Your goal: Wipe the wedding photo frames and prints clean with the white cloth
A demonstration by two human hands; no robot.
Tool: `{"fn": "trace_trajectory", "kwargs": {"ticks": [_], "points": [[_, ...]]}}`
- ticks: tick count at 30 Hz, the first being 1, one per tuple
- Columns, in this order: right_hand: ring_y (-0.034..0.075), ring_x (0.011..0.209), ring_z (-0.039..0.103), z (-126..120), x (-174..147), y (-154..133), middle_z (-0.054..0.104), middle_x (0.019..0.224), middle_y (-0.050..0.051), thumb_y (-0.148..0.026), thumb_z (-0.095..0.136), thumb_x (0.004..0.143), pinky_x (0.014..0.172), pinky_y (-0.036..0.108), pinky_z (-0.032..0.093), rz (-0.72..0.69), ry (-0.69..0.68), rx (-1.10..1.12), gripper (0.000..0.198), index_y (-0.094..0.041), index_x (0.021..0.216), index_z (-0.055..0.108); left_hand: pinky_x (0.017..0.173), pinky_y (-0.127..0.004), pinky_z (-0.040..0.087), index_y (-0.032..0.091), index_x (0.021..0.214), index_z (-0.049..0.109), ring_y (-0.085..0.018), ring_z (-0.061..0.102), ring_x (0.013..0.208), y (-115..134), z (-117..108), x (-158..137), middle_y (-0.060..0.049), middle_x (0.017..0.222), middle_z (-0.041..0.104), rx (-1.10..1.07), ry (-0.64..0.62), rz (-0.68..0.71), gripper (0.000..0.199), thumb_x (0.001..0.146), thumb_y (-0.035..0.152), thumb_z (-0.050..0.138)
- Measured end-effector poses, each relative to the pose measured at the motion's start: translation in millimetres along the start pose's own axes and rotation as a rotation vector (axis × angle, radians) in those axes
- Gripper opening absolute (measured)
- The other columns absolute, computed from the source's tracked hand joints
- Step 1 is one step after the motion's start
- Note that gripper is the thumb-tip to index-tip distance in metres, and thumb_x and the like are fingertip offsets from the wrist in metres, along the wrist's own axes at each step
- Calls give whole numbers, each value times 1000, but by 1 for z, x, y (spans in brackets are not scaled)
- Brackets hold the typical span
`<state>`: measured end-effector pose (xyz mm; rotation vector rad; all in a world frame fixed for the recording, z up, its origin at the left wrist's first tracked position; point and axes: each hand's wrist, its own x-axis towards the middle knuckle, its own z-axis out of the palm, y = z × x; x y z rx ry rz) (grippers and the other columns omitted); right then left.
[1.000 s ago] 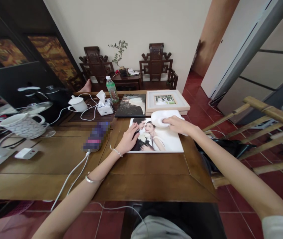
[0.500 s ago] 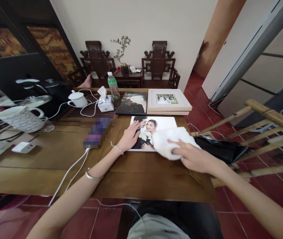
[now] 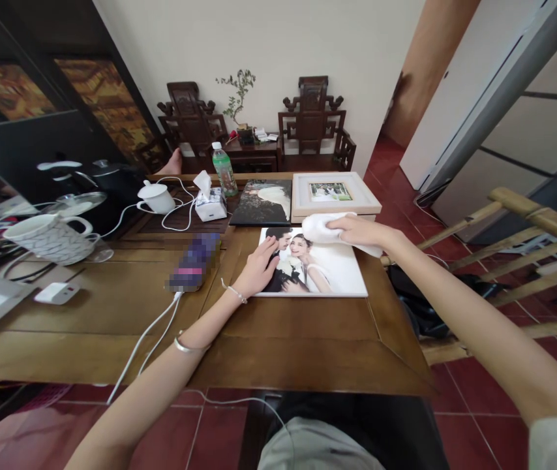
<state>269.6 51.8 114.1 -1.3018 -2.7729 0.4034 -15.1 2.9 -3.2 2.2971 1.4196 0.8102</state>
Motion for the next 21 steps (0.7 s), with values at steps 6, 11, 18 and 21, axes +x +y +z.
{"fn": "trace_trajectory", "kwargs": {"ticks": [6,11,18,21], "points": [[26,104,59,29,-81,-47,67,102,8,-5,39,69,84,35,46,36,-69,-28,50,-23,109,64,115,-47,26,15,139,43,-24,27,143,2,1,1,-13,151,36,-3,22,-6,47,95,31,36],[26,124,50,42,-127,-91,61,128,8,0,39,65,97,38,41,-50,-101,-12,47,-24,95,66,114,-48,27,13,140,41,-24,27,143,4,1,1,-15,151,36,2,20,-11,49,95,30,36],[25,93,62,38,-85,-86,68,105,12,-1,39,67,79,33,44,-78,-46,-51,43,-20,95,66,115,-48,26,14,138,44,-25,27,143,5,0,1,-14,150,37,13,22,0,47,95,30,36],[21,77,59,30,-43,-71,67,84,8,-3,39,69,68,29,40,-79,-23,-57,41,-19,98,64,115,-48,26,16,138,44,-24,27,143,3,0,1,-13,150,38,11,22,8,46,95,30,36]]}}
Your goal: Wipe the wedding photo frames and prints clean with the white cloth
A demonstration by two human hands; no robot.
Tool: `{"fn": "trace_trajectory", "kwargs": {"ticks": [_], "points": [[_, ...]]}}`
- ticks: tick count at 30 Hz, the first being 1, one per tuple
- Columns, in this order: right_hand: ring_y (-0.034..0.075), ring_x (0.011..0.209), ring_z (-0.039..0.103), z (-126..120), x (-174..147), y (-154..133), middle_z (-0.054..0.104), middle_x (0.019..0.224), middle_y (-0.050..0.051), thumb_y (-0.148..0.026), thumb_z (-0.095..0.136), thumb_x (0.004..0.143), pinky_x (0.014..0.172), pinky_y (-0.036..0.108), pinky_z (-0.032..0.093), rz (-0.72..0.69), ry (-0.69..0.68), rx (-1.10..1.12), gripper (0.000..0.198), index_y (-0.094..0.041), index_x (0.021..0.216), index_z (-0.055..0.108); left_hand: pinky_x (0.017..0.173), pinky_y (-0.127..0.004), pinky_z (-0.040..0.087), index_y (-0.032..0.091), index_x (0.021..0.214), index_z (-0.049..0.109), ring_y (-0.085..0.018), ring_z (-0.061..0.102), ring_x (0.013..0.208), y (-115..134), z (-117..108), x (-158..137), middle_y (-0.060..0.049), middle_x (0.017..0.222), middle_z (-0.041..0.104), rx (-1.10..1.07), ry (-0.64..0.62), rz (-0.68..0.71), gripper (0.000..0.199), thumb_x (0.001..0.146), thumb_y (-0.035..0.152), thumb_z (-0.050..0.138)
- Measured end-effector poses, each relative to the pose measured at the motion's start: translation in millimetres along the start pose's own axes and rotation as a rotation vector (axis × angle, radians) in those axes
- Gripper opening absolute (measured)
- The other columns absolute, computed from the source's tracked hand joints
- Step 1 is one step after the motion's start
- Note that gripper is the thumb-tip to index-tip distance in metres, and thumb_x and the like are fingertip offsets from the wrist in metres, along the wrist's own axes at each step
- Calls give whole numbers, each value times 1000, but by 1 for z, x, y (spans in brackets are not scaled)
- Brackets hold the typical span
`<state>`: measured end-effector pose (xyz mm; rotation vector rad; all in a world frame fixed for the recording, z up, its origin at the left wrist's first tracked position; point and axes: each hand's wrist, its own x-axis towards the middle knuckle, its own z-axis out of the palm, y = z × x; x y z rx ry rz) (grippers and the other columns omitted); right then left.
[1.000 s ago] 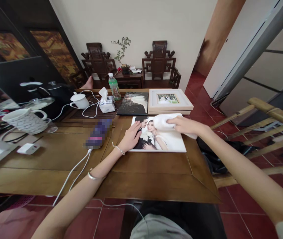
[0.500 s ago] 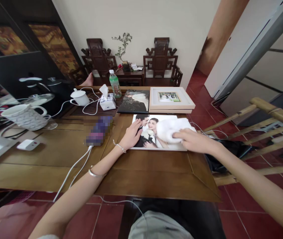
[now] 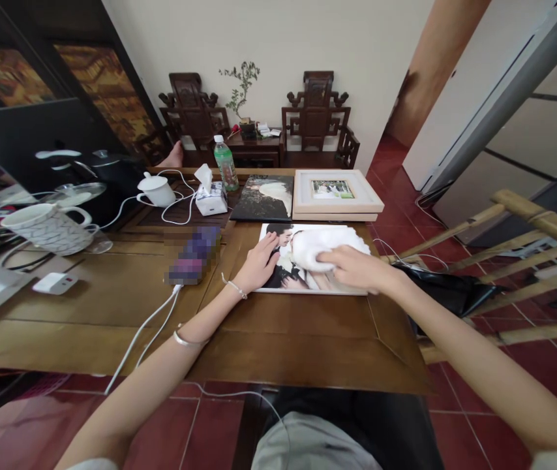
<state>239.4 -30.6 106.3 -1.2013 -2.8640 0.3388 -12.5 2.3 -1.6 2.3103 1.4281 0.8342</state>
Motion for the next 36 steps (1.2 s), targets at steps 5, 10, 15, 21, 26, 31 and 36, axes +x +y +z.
{"fn": "trace_trajectory", "kwargs": {"ticks": [5,10,15,21,26,31,36], "points": [[25,98,57,-19,63,29,67,105,9,-10,41,75,75,31,39,6,-8,44,39,-20,105,64,115,-47,26,17,140,43,-24,27,143,-1,-2,0,-12,151,37,0,-12,-4,47,95,32,36],[27,108,55,-28,91,42,62,124,9,-12,44,76,82,33,40,45,23,93,41,-20,112,63,115,-47,25,15,140,42,-24,26,143,-2,-3,-1,-13,152,35,-6,-20,2,49,96,33,35],[23,83,61,-10,57,17,69,93,10,-11,43,77,70,31,42,6,18,76,31,-17,96,66,115,-47,26,18,141,42,-22,27,143,-4,-1,0,-11,152,36,-16,-14,-7,47,97,31,33],[28,120,52,24,-34,-34,61,125,14,1,40,68,98,42,39,-26,18,10,48,-20,103,66,115,-47,26,13,139,43,-23,27,143,-2,1,1,-13,150,37,-13,-1,-14,48,96,28,31],[24,122,51,23,-73,-43,67,113,7,1,39,64,99,38,39,-52,-39,106,50,-24,98,66,115,-47,26,12,139,44,-23,27,143,-1,0,1,-14,151,36,-9,-12,-17,48,95,28,32],[23,88,61,8,-45,-13,66,86,7,-4,40,70,76,30,45,80,-18,84,45,-22,103,65,115,-48,25,16,140,42,-23,25,143,0,-1,1,-12,152,35,2,-25,-17,47,95,27,32],[26,91,61,2,16,15,67,99,12,-5,39,78,78,34,45,77,68,50,40,-17,108,62,116,-47,25,13,140,43,-24,25,143,-2,-3,0,-14,151,35,-1,-38,1,48,96,28,32]]}}
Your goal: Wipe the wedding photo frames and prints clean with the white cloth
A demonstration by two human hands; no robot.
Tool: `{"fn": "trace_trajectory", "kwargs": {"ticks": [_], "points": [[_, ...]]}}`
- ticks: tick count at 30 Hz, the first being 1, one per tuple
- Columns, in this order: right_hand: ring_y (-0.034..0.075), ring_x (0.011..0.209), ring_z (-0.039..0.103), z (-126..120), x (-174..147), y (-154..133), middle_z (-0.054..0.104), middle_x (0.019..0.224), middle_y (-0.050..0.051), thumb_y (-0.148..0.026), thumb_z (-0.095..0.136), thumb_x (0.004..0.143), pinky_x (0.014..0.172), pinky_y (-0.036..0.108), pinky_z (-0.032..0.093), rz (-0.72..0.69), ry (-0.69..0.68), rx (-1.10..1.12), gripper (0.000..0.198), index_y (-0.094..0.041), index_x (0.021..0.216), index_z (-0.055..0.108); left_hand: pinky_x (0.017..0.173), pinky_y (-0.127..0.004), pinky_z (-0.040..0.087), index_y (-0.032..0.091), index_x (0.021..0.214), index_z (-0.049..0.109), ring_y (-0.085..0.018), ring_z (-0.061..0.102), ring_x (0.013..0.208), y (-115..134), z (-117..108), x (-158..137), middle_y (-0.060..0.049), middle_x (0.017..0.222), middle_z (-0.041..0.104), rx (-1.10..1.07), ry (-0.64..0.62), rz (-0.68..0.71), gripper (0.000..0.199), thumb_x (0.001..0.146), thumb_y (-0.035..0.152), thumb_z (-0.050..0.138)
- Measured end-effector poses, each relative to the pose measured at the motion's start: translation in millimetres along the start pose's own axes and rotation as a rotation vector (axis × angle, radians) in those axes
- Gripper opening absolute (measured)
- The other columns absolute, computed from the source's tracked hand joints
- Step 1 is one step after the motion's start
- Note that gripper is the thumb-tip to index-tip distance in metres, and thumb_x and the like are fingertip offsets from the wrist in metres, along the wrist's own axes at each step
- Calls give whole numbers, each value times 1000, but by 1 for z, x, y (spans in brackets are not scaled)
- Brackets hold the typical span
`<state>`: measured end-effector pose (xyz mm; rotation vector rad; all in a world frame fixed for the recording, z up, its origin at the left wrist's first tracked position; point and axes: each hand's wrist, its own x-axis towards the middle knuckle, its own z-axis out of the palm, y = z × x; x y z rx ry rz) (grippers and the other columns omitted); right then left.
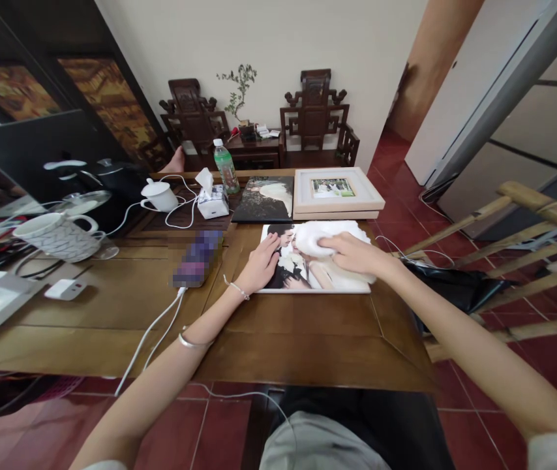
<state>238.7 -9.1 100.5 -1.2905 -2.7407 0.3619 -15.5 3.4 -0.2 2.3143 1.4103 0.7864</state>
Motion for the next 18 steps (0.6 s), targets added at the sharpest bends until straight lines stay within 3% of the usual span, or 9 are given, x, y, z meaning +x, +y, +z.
{"fn": "trace_trajectory", "kwargs": {"ticks": [2,4,6,8,13,18], "points": [[31,106,58,9,17,-5,64,114,17,-6,41,81,87,43,45,27,11,-46,40,-16,114,60,116,-48,25,14,140,43,-24,26,143,-2,0,0,-14,151,36,-8,9,6,48,96,28,33],[38,127,43,24,21,-19,51,136,20,-4,43,80,98,59,35,36,14,-135,45,-15,120,59,115,-48,26,16,140,42,-24,27,143,-3,1,-1,-13,151,36,-10,19,7,47,96,28,33],[42,140,21,41,13,-38,33,151,19,0,43,77,102,71,21,-2,-2,-216,52,-14,125,57,115,-48,27,15,140,41,-24,27,143,-5,1,-1,-13,151,36,-4,21,13,47,96,28,32],[43,142,9,54,-5,-57,23,156,17,1,41,77,103,74,13,-70,-17,-238,54,-13,126,58,115,-48,27,14,140,41,-24,27,143,-5,1,-1,-14,151,36,6,17,22,47,96,28,32],[42,142,10,57,-58,-77,24,156,15,1,40,75,106,72,14,-190,-86,-185,50,-13,116,65,115,-47,27,12,140,42,-23,26,143,-2,1,0,-15,151,36,20,16,19,48,95,26,31],[36,143,14,44,-62,-51,28,155,12,4,36,72,107,68,21,-91,-75,-173,56,-14,118,62,115,-49,27,13,139,43,-24,27,143,-2,2,0,-14,151,37,13,15,19,47,96,27,33]]}}
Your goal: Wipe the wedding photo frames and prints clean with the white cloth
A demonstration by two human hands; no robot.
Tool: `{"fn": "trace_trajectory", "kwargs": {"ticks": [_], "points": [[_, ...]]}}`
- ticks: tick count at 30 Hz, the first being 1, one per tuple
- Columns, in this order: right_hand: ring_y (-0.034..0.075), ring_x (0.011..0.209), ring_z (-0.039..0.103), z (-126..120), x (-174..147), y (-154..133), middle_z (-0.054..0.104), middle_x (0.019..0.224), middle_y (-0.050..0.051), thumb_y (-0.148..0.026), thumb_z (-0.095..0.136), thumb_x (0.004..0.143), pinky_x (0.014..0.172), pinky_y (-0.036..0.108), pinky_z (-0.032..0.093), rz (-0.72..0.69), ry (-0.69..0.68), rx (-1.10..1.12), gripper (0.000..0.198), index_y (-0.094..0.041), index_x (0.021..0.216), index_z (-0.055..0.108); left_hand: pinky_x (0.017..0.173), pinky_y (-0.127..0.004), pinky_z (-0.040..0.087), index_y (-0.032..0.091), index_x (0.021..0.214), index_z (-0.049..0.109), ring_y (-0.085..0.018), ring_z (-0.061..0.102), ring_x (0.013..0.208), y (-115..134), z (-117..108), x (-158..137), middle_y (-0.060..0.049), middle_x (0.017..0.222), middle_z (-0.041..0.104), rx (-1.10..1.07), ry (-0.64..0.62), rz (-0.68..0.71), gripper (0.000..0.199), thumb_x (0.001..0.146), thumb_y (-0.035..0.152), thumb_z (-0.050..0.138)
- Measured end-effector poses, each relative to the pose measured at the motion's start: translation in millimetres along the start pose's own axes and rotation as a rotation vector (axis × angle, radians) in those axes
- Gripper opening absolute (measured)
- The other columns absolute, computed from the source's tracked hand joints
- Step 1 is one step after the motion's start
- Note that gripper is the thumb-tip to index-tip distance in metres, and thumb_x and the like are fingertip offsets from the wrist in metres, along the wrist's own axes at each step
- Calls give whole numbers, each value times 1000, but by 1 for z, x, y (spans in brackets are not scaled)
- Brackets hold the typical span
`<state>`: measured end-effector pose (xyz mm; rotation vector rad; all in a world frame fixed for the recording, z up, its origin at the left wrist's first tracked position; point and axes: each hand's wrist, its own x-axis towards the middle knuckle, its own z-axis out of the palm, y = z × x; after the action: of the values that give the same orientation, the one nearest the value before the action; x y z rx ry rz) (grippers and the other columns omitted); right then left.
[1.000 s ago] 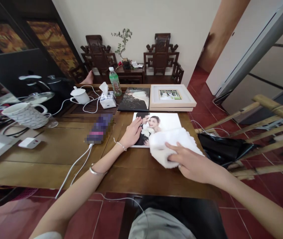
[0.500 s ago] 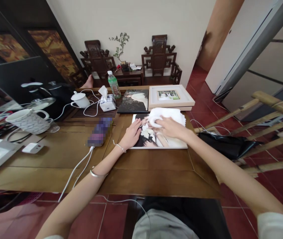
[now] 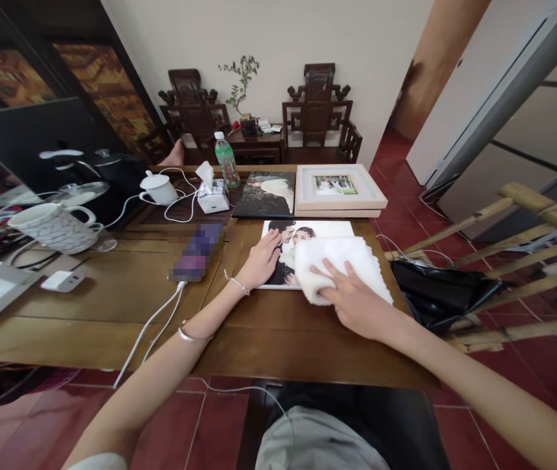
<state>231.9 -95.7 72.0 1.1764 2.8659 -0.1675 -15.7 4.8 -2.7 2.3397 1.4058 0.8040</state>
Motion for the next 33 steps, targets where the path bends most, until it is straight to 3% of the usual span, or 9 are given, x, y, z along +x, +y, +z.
{"fn": "trace_trajectory", "kwargs": {"ticks": [5,8,14,18,20,25,28,30,33], "points": [[47,140,13,-3,43,24,24,155,20,-10,39,87,99,76,23,250,27,-70,43,-11,126,57,115,-50,26,14,138,46,-25,28,142,-1,1,0,-14,151,37,-25,11,-2,46,96,29,34],[51,138,15,-2,76,19,22,155,22,-17,46,88,96,78,23,262,25,-110,45,-13,133,52,116,-47,25,12,140,43,-25,31,141,4,-2,-1,-15,149,40,-116,67,9,49,97,35,32],[49,139,13,5,97,-18,24,155,19,-16,49,87,100,77,19,0,38,-174,42,-16,128,58,118,-39,22,16,145,35,-23,32,140,13,-13,-7,-11,152,36,-397,330,20,62,98,54,24],[44,140,18,6,69,-32,32,153,15,-8,41,86,103,73,20,-235,71,-152,43,-18,122,63,118,-41,21,16,146,34,-23,31,141,12,-13,-7,-11,152,35,-413,331,23,65,97,57,19],[42,140,20,4,51,-30,36,151,14,-6,41,84,103,72,23,-275,39,-109,43,-17,118,65,118,-43,20,15,145,35,-24,29,142,12,-10,-7,-12,152,34,-355,291,32,67,97,58,19],[35,141,24,-1,20,-5,39,150,14,1,37,76,105,65,25,-137,14,-9,51,-15,118,63,118,-42,22,7,142,39,-26,25,143,18,-4,-5,-18,153,30,-156,130,62,62,97,50,32],[34,140,27,-4,22,17,43,145,18,2,37,74,105,61,27,0,78,-3,51,-12,117,61,116,-44,25,9,138,45,-26,30,141,20,-4,-4,-17,149,38,-78,78,82,52,98,39,34],[34,133,38,-11,33,29,55,131,22,-2,37,77,99,56,34,91,109,19,45,-11,114,61,115,-46,28,14,136,49,-25,31,140,19,-4,-4,-13,146,44,-54,51,98,46,98,35,34],[29,101,59,-23,65,38,67,104,17,-7,38,79,82,39,43,159,147,117,37,-13,107,61,113,-49,31,15,135,51,-27,33,140,19,-5,-4,-13,144,46,-34,25,100,44,97,33,38]]}}
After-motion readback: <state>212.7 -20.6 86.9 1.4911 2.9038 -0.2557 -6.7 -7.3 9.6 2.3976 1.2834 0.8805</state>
